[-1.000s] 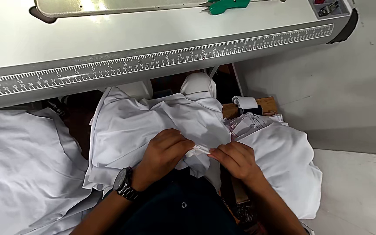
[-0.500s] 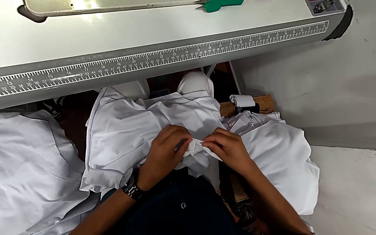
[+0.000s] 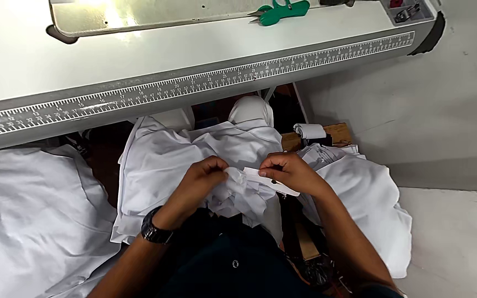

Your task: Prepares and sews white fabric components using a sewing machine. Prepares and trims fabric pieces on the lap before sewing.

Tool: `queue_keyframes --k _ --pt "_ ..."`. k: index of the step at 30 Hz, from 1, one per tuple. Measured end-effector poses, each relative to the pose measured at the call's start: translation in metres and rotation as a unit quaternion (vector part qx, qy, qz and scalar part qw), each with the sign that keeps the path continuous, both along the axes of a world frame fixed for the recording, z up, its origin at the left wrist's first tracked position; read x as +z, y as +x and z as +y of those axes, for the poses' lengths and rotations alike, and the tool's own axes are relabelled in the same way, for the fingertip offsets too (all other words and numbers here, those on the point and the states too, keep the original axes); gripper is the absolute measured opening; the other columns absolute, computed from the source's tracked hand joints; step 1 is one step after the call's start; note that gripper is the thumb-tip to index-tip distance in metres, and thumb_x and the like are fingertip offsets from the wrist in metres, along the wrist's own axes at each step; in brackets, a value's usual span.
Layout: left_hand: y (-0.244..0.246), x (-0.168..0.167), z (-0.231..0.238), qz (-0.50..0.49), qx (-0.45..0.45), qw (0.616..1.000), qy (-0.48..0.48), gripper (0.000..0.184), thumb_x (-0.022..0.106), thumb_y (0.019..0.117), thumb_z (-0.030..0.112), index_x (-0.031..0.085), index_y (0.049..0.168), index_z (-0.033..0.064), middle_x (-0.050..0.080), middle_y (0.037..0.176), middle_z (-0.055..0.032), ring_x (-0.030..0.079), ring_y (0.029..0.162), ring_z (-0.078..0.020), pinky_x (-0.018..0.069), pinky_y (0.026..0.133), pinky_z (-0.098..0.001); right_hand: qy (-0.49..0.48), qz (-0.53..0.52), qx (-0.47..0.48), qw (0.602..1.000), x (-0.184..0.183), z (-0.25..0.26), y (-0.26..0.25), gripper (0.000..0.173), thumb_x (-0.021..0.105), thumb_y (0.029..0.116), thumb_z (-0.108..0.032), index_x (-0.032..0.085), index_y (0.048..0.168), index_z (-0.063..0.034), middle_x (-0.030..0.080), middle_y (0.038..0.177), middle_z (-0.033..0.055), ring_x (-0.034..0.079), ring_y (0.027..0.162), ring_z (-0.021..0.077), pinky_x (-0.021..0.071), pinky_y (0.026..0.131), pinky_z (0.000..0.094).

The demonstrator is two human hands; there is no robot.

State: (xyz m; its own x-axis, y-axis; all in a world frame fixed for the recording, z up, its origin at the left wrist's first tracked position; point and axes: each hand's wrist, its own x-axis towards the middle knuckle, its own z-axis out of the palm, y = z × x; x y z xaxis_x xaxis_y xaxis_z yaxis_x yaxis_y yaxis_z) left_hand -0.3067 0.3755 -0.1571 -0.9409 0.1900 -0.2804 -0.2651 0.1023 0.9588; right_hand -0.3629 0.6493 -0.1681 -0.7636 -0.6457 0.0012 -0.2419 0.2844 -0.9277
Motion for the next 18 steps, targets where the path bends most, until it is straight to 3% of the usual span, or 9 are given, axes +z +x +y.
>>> queue_keyframes --k 2,4,6,8,10,11,14,16,18 --pt "-0.008 0.011 0.005 -0.064 0.038 0.997 0.003 0.022 0.045 0.1029 0.008 0.066 0.097 0.0069 0.064 0.083 -0.0021 0.059 0.073 -0.0098 0.0500 0.065 -0.0273 -0.013 -0.023 0.002 1.000 -0.001 -0.005 -0.004 0.014 0.069 0.0971 -0.016 0.073 0.094 -0.0029 0.067 0.078 0.0000 0.059 0.065 0.0031 0.0504 0.060 0.0196" --pt "-0.013 0.013 0.007 0.006 0.002 0.996 -0.093 0.017 0.046 0.1082 0.011 0.062 0.108 0.0075 0.064 0.080 -0.0031 0.062 0.067 -0.0102 0.0535 0.061 -0.0277 -0.008 -0.023 0.004 1.000 -0.001 -0.009 -0.008 0.013 0.068 0.0973 -0.015 0.073 0.094 -0.0029 0.067 0.077 0.0002 0.060 0.065 0.0031 0.0507 0.060 0.0199" --pt "-0.018 0.012 0.000 0.122 -0.062 0.966 -0.218 0.015 0.054 0.1072 0.019 0.064 0.112 0.0097 0.066 0.073 -0.0010 0.062 0.059 -0.0107 0.0543 0.055 -0.0310 0.001 -0.019 0.009 1.000 0.000 -0.010 -0.011 0.013 0.068 0.0975 -0.015 0.073 0.094 -0.0034 0.067 0.077 0.0002 0.060 0.066 0.0030 0.0511 0.061 0.0200" --pt "-0.029 0.017 -0.014 0.224 -0.125 0.925 -0.280 0.017 0.059 0.1038 0.018 0.070 0.110 0.0073 0.068 0.080 -0.0050 0.064 0.066 -0.0174 0.0559 0.064 -0.0424 0.009 -0.016 0.014 1.000 0.003 -0.008 -0.014 0.013 0.069 0.0976 -0.015 0.073 0.094 -0.0040 0.067 0.077 -0.0002 0.060 0.065 0.0026 0.0512 0.061 0.0196" --pt "-0.043 0.028 -0.021 0.297 -0.164 0.887 -0.312 0.015 0.061 0.1008 0.011 0.073 0.108 0.0059 0.073 0.097 -0.0089 0.070 0.089 -0.0234 0.0575 0.083 -0.0486 0.008 -0.013 0.020 1.000 0.004 -0.007 -0.015 0.012 0.069 0.0974 -0.015 0.073 0.094 -0.0040 0.067 0.077 -0.0005 0.060 0.066 0.0021 0.0511 0.062 0.0192" --pt "-0.048 0.032 -0.018 0.333 -0.162 0.870 -0.326 0.015 0.063 0.0982 0.008 0.075 0.106 0.0058 0.073 0.104 -0.0107 0.069 0.101 -0.0280 0.0545 0.092 -0.0518 0.005 -0.012 0.023 1.000 0.004 -0.007 -0.015 0.012 0.069 0.0974 -0.015 0.073 0.094 -0.0040 0.068 0.077 -0.0006 0.060 0.066 0.0019 0.0511 0.062 0.0192" --pt "-0.054 0.030 0.017 0.405 -0.082 0.829 -0.378 0.016 0.064 0.0978 0.009 0.074 0.110 0.0035 0.067 0.122 -0.0181 0.058 0.122 -0.0397 0.0457 0.101 -0.0589 -0.021 -0.032 0.035 0.999 -0.001 -0.009 -0.015 0.013 0.068 0.0978 -0.014 0.072 0.094 -0.0027 0.067 0.075 -0.0007 0.059 0.066 0.0018 0.0501 0.061 0.0185" --pt "-0.042 0.020 0.039 0.430 0.009 0.811 -0.397 0.019 0.062 0.1009 0.013 0.070 0.113 0.0009 0.065 0.121 -0.0207 0.061 0.117 -0.0393 0.0503 0.096 -0.0547 -0.044 -0.056 0.030 0.997 -0.007 -0.008 -0.014 0.012 0.068 0.0974 -0.013 0.072 0.094 -0.0019 0.067 0.075 -0.0010 0.059 0.066 0.0013 0.0502 0.062 0.0183" --pt "-0.019 0.009 0.050 0.407 0.062 0.840 -0.352 0.023 0.065 0.0984 0.019 0.069 0.107 -0.0015 0.066 0.111 -0.0202 0.067 0.102 -0.0334 0.0582 0.085 -0.0479 -0.061 -0.080 0.021 0.995 -0.012 -0.005 -0.015 0.011 0.067 0.0974 -0.011 0.072 0.094 -0.0017 0.067 0.075 -0.0018 0.059 0.065 0.0004 0.0494 0.061 0.0178"
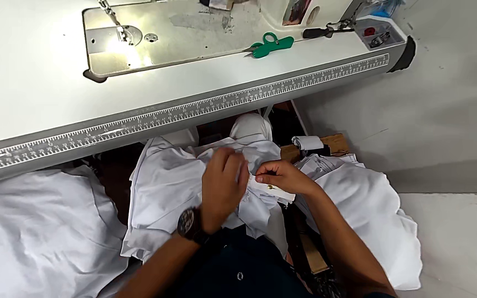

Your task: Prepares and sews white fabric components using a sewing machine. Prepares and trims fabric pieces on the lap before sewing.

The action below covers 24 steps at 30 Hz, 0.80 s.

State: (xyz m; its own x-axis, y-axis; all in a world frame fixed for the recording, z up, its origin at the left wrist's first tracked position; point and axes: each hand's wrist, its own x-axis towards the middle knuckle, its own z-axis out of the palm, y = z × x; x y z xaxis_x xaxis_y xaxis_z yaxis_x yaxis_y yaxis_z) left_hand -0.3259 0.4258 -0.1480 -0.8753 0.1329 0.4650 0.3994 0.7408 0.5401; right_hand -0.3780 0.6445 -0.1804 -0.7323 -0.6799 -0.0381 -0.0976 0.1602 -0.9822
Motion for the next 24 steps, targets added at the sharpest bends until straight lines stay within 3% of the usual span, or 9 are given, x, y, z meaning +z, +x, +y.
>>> queue_keyframes --k 4,8,10,14,16,19,21,22,24 --pt "0.033 -0.039 0.006 -0.068 -0.018 0.997 0.043 0.041 0.079 0.0894 0.038 0.067 0.106 0.0020 0.065 0.107 -0.0146 0.066 0.090 -0.0264 0.0590 0.076 -0.0429 -0.034 -0.052 0.006 0.998 -0.007 0.000 0.000 0.008 0.066 0.0970 -0.008 0.071 0.095 -0.0021 0.067 0.078 -0.0018 0.060 0.069 0.0015 0.0514 0.065 0.0188" --pt "0.024 -0.040 -0.005 -0.141 -0.059 0.983 0.103 0.025 0.079 0.0897 0.015 0.065 0.108 0.0037 0.063 0.105 -0.0102 0.062 0.075 -0.0151 0.0560 0.063 -0.0302 -0.057 -0.066 0.010 0.996 -0.010 -0.001 0.000 0.008 0.066 0.0968 -0.008 0.071 0.098 -0.0018 0.069 0.090 0.0005 0.062 0.077 0.0031 0.0530 0.070 0.0199" --pt "0.021 -0.042 -0.008 -0.165 -0.073 0.974 0.139 0.021 0.076 0.0909 0.010 0.068 0.110 0.0055 0.065 0.103 -0.0068 0.063 0.074 -0.0105 0.0573 0.063 -0.0260 -0.051 -0.067 0.011 0.996 -0.009 0.001 0.000 0.010 0.066 0.0972 -0.009 0.072 0.099 -0.0016 0.070 0.096 0.0015 0.063 0.081 0.0037 0.0539 0.073 0.0206" --pt "0.022 -0.048 -0.015 -0.183 -0.097 0.949 0.239 0.013 0.068 0.0945 0.005 0.073 0.106 0.0067 0.068 0.101 -0.0023 0.066 0.077 -0.0065 0.0593 0.067 -0.0222 -0.048 -0.073 0.005 0.996 -0.010 0.002 0.001 0.010 0.065 0.0976 -0.009 0.070 0.100 -0.0009 0.070 0.089 0.0013 0.063 0.076 0.0038 0.0539 0.070 0.0210" --pt "0.020 -0.050 -0.017 -0.186 -0.091 0.936 0.283 0.013 0.066 0.0933 0.003 0.074 0.103 0.0058 0.069 0.100 -0.0024 0.066 0.076 -0.0070 0.0589 0.066 -0.0222 -0.037 -0.061 -0.004 0.997 -0.007 0.003 0.000 0.011 0.063 0.0978 -0.007 0.064 0.107 -0.0008 0.071 0.099 0.0048 0.065 0.080 0.0070 0.0563 0.073 0.0242" --pt "0.025 -0.049 -0.018 -0.155 -0.096 0.958 0.223 0.014 0.065 0.0952 0.002 0.071 0.107 0.0049 0.066 0.107 -0.0045 0.065 0.083 -0.0067 0.0589 0.071 -0.0214 0.082 0.137 -0.075 0.984 -0.001 -0.003 -0.005 0.023 0.062 0.0978 -0.008 0.064 0.120 -0.0057 0.069 0.105 0.0056 0.064 0.080 0.0108 0.0555 0.069 0.0287" --pt "0.026 -0.050 -0.018 -0.120 -0.108 0.976 0.148 0.016 0.062 0.0976 0.004 0.070 0.112 0.0045 0.066 0.109 -0.0057 0.066 0.088 -0.0075 0.0592 0.076 -0.0228 0.178 0.289 -0.088 0.937 0.003 -0.013 -0.011 0.036 0.070 0.0931 -0.013 0.070 0.129 -0.0145 0.064 0.114 0.0090 0.063 0.100 0.0218 0.0568 0.084 0.0405" --pt "0.025 -0.051 -0.017 -0.103 -0.112 0.981 0.118 0.020 0.061 0.0985 0.005 0.071 0.116 0.0040 0.066 0.109 -0.0067 0.066 0.089 -0.0091 0.0593 0.077 -0.0245 0.194 0.335 -0.077 0.919 0.001 -0.019 -0.014 0.035 0.071 0.0916 -0.015 0.073 0.126 -0.0177 0.063 0.119 0.0102 0.060 0.108 0.0273 0.0545 0.089 0.0453" --pt "0.025 -0.055 -0.016 -0.082 -0.104 0.988 0.073 0.023 0.059 0.0981 0.006 0.072 0.116 0.0043 0.066 0.107 -0.0080 0.066 0.087 -0.0118 0.0590 0.074 -0.0268 0.192 0.398 -0.059 0.895 -0.005 -0.027 -0.019 0.017 0.068 0.0940 -0.018 0.078 0.107 -0.0201 0.065 0.126 0.0067 0.057 0.118 0.0289 0.0508 0.095 0.0477"
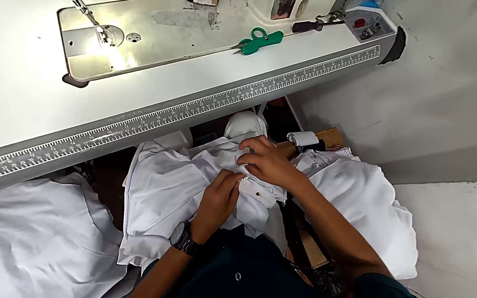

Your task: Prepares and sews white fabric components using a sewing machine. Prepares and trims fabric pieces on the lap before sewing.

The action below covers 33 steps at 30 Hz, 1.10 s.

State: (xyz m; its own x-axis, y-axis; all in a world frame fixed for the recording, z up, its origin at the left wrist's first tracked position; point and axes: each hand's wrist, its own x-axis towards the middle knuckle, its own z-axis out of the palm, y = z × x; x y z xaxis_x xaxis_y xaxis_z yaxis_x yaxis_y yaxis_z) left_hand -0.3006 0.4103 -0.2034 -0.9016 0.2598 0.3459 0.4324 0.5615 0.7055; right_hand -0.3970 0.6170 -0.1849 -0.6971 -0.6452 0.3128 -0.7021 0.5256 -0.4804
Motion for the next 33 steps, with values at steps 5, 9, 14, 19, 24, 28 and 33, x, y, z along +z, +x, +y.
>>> queue_keyframes --k 5,9,14,19,24,28,33 --pt "0.001 -0.006 -0.001 0.004 0.026 1.000 0.005 0.017 0.060 0.0952 0.005 0.074 0.105 0.0065 0.063 0.109 -0.0078 0.064 0.086 -0.0111 0.0576 0.071 -0.0249 -0.012 0.081 -0.024 0.996 0.020 0.014 0.009 0.016 0.060 0.0974 -0.018 0.076 0.098 -0.0143 0.071 0.123 0.0027 0.059 0.127 0.0247 0.0417 0.112 0.0509" --pt "-0.003 -0.003 -0.008 -0.036 -0.039 0.995 0.085 0.017 0.059 0.0932 -0.001 0.072 0.103 0.0030 0.065 0.121 -0.0086 0.066 0.108 -0.0116 0.0580 0.089 -0.0256 0.063 0.124 -0.071 0.988 0.033 0.036 0.061 0.016 0.060 0.0972 -0.018 0.074 0.098 -0.0099 0.073 0.110 0.0071 0.066 0.113 0.0277 0.0498 0.101 0.0516" --pt "-0.007 -0.008 -0.014 -0.068 -0.099 0.978 0.173 0.017 0.056 0.0922 -0.004 0.072 0.093 0.0028 0.069 0.112 -0.0068 0.067 0.101 -0.0106 0.0591 0.085 -0.0244 -0.037 -0.003 -0.099 0.994 -0.010 0.028 0.129 0.010 0.063 0.0941 -0.013 0.066 0.086 -0.0083 0.068 0.124 0.0099 0.069 0.105 0.0201 0.0616 0.082 0.0364" --pt "-0.010 -0.004 -0.016 -0.096 -0.142 0.963 0.207 0.020 0.057 0.0931 -0.003 0.074 0.088 0.0053 0.070 0.111 -0.0056 0.067 0.103 -0.0114 0.0596 0.086 -0.0259 -0.238 -0.256 -0.149 0.925 -0.022 0.017 0.137 0.027 0.073 0.0938 -0.036 0.061 0.102 -0.0124 0.067 0.116 0.0013 0.064 0.099 0.0102 0.0545 0.075 0.0281" --pt "-0.007 0.003 -0.017 -0.093 -0.130 0.968 0.193 0.021 0.058 0.0927 -0.005 0.076 0.090 0.0051 0.070 0.111 -0.0051 0.068 0.102 -0.0110 0.0592 0.087 -0.0257 -0.272 -0.237 -0.181 0.915 -0.018 0.001 0.126 0.015 0.068 0.0975 -0.023 0.072 0.103 -0.0102 0.065 0.091 -0.0011 0.062 0.080 0.0076 0.0539 0.068 0.0237" --pt "-0.004 0.006 -0.018 -0.078 -0.119 0.975 0.170 0.022 0.055 0.0925 -0.007 0.075 0.090 0.0041 0.071 0.106 -0.0043 0.068 0.096 -0.0088 0.0588 0.083 -0.0230 -0.279 -0.262 -0.173 0.907 -0.014 -0.003 0.124 0.014 0.074 0.0946 -0.022 0.071 0.099 -0.0093 0.069 0.089 -0.0005 0.066 0.079 0.0085 0.0576 0.071 0.0252" --pt "0.000 0.012 -0.018 -0.067 -0.107 0.981 0.147 0.021 0.056 0.0906 -0.008 0.074 0.089 0.0036 0.070 0.106 -0.0039 0.067 0.095 -0.0073 0.0576 0.082 -0.0209 -0.277 -0.352 -0.171 0.878 -0.010 -0.002 0.131 0.012 0.071 0.0974 -0.021 0.072 0.099 -0.0092 0.065 0.074 -0.0011 0.057 0.060 0.0071 0.0488 0.054 0.0220"
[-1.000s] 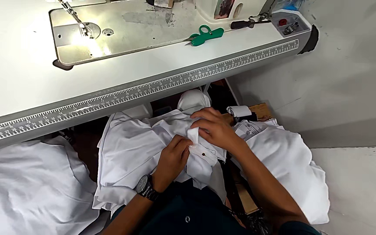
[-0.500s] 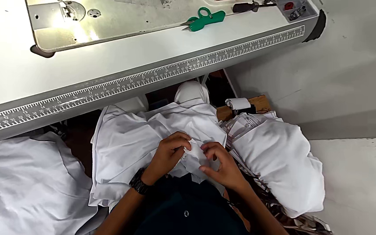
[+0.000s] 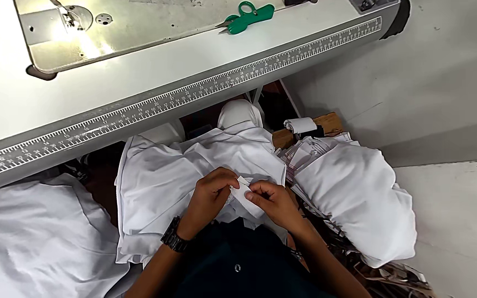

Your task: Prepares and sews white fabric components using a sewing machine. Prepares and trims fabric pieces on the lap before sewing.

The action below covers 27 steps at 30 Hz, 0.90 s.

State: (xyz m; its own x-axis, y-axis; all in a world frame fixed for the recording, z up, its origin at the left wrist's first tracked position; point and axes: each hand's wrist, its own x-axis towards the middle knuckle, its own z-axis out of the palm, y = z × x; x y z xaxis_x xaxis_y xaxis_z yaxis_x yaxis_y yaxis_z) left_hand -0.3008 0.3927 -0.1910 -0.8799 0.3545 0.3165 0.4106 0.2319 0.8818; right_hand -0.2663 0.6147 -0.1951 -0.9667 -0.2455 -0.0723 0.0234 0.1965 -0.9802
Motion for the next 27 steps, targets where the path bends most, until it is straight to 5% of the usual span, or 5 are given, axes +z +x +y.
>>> queue_keyframes --k 7,14,18,24,27 --pt "0.004 -0.011 0.006 -0.007 0.032 0.999 0.041 0.019 0.055 0.0911 -0.006 0.071 0.087 0.0032 0.069 0.106 -0.0051 0.067 0.098 -0.0092 0.0575 0.085 -0.0228 0.008 0.054 -0.029 0.998 -0.006 0.005 -0.002 0.017 0.067 0.0977 -0.020 0.075 0.088 -0.0094 0.069 0.117 0.0018 0.064 0.111 0.0129 0.0563 0.093 0.0315" --pt "0.004 -0.005 0.002 -0.060 0.009 0.997 0.055 0.020 0.052 0.0927 0.001 0.071 0.089 0.0061 0.068 0.105 -0.0025 0.066 0.095 -0.0090 0.0568 0.078 -0.0220 -0.014 0.073 -0.049 0.996 -0.005 0.007 -0.003 0.009 0.072 0.0945 -0.015 0.073 0.091 -0.0069 0.071 0.102 0.0039 0.068 0.091 0.0115 0.0597 0.077 0.0273" --pt "0.005 0.005 0.002 -0.122 0.004 0.992 0.024 0.008 0.065 0.0961 0.016 0.066 0.089 0.0112 0.068 0.094 0.0007 0.064 0.076 -0.0069 0.0552 0.063 -0.0214 0.064 0.166 -0.049 0.983 0.002 0.007 -0.006 0.007 0.075 0.0920 -0.012 0.072 0.089 -0.0064 0.071 0.101 0.0034 0.069 0.089 0.0093 0.0610 0.077 0.0253" --pt "0.007 0.024 0.002 -0.201 0.000 0.978 -0.064 0.037 0.070 0.0953 0.009 0.062 0.132 0.0124 0.069 0.091 0.0022 0.065 0.072 -0.0070 0.0567 0.064 -0.0232 0.190 0.286 -0.023 0.939 0.004 0.011 -0.006 0.010 0.072 0.0934 -0.013 0.072 0.086 -0.0053 0.072 0.099 0.0053 0.070 0.090 0.0109 0.0605 0.078 0.0248" --pt "0.013 0.025 0.004 -0.089 0.016 0.984 -0.153 0.010 0.070 0.0953 0.015 0.073 0.104 0.0129 0.068 0.095 0.0034 0.065 0.079 -0.0044 0.0586 0.071 -0.0220 0.235 0.342 -0.013 0.910 0.002 0.012 -0.004 0.014 0.071 0.0960 -0.016 0.069 0.086 -0.0055 0.072 0.093 0.0055 0.071 0.088 0.0147 0.0607 0.076 0.0279"
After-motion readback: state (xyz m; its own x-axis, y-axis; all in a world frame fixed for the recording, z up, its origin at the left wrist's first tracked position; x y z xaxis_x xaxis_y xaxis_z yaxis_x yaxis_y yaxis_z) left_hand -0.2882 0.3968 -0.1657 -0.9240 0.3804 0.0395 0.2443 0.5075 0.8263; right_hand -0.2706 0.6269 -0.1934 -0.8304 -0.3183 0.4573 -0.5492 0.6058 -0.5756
